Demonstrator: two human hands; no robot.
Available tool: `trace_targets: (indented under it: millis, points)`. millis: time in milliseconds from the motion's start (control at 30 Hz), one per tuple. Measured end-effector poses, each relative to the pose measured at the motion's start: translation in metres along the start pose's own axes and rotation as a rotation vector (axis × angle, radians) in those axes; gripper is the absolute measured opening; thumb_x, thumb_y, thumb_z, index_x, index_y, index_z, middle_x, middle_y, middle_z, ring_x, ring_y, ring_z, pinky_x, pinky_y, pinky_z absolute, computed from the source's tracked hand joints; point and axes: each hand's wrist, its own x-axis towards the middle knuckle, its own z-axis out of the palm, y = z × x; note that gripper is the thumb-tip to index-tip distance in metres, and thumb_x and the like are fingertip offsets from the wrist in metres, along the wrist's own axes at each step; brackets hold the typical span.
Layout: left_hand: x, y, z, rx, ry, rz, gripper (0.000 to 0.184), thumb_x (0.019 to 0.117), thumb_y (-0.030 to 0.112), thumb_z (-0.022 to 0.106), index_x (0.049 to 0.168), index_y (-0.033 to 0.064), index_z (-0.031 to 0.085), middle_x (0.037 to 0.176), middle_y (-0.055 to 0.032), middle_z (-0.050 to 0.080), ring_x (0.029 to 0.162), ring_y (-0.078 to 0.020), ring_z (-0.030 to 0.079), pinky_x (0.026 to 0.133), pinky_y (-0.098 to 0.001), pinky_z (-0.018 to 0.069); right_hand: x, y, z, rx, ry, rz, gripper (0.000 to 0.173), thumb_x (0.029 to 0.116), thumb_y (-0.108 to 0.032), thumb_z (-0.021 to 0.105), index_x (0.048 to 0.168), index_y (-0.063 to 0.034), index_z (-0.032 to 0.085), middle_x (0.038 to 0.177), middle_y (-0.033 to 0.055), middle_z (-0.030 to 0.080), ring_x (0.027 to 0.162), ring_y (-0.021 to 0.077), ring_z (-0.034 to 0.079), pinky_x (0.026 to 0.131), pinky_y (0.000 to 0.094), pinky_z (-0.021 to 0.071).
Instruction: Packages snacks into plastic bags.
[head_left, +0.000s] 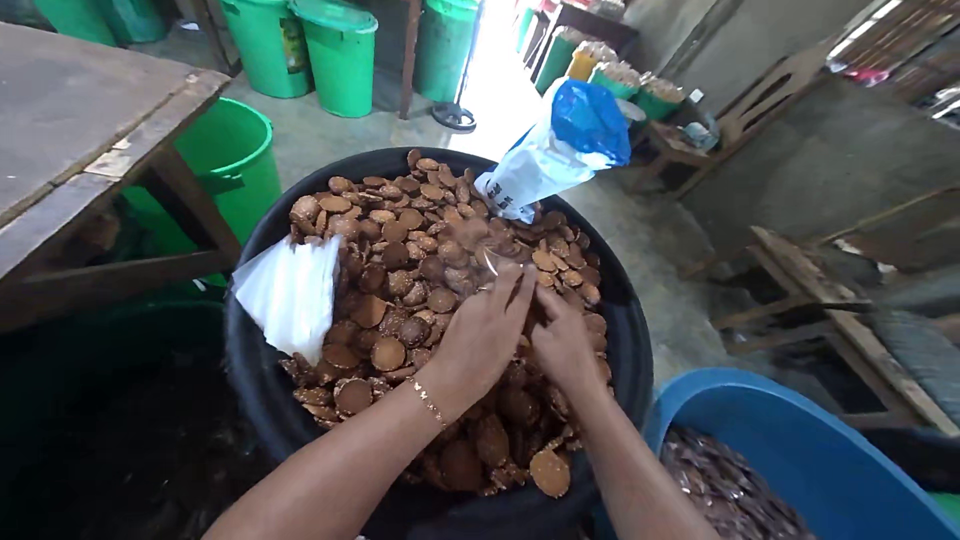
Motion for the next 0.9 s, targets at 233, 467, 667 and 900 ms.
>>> trace_targets:
  millis: [233, 467, 667, 900]
  points:
    - [-0.004, -0.017, -0.039, -0.179, 0.3, 0.383, 0.029, 0.0982, 0.006, 0.057, 0.123, 0.0093, 0.073, 0.132, -0.0127, 0.066, 0.114, -0.0197, 0.066, 0.095, -0.0323, 0.055, 0.019, -0.023, -0.013, 0.004, 0.069, -0.305, 0.068, 0.0935, 0.0, 0.059, 0.157, -0.0044, 0.036, 0.142, 0.0155, 0.058, 0.12, 0.0206, 0.064, 0.097, 0.0428, 0.0548]
    - [-0.001, -0.074, -0.06, -1.479, -0.27, -0.009, 0.055, 0.0924, 0.051, 0.068, 0.143, 0.0319, 0.057, 0.128, 0.0096, 0.067, 0.101, -0.0028, 0.068, 0.079, -0.0233, 0.0606, 0.022, -0.058, -0.08, -0.039, -0.257, -0.657, 0.041, 0.0986, -0.039, 0.063, 0.127, -0.0095, 0.07, 0.118, -0.002, 0.072, 0.106, 0.0012, 0.067, 0.09, 0.0211, 0.0573]
    - [-0.002, -0.066, -0.05, -1.832, -0.417, -0.027, 0.042, 0.0978, 0.044, 0.063, 0.131, 0.0204, 0.069, 0.116, -0.0023, 0.074, 0.086, -0.0102, 0.074, 0.067, -0.0251, 0.0629, -0.002, -0.041, -0.049, 0.193, 0.162, -0.499, 0.01, 0.1032, -0.024, 0.06, 0.108, -0.0161, 0.064, 0.092, -0.0125, 0.065, 0.071, -0.0057, 0.061, 0.062, 0.0136, 0.0551]
    - [0.003, -0.074, -0.072, -1.923, 0.023, 0.018, 0.085, 0.0888, 0.047, 0.069, 0.16, 0.0233, 0.031, 0.159, -0.0157, 0.039, 0.137, -0.0355, 0.051, 0.099, -0.0484, 0.0551, -0.046, 0.002, 0.005, -0.679, -0.809, -0.026, 0.035, 0.0994, -0.015, 0.062, 0.132, -0.0045, 0.065, 0.129, 0.0233, 0.065, 0.124, 0.0431, 0.06, 0.105, 0.0604, 0.0453]
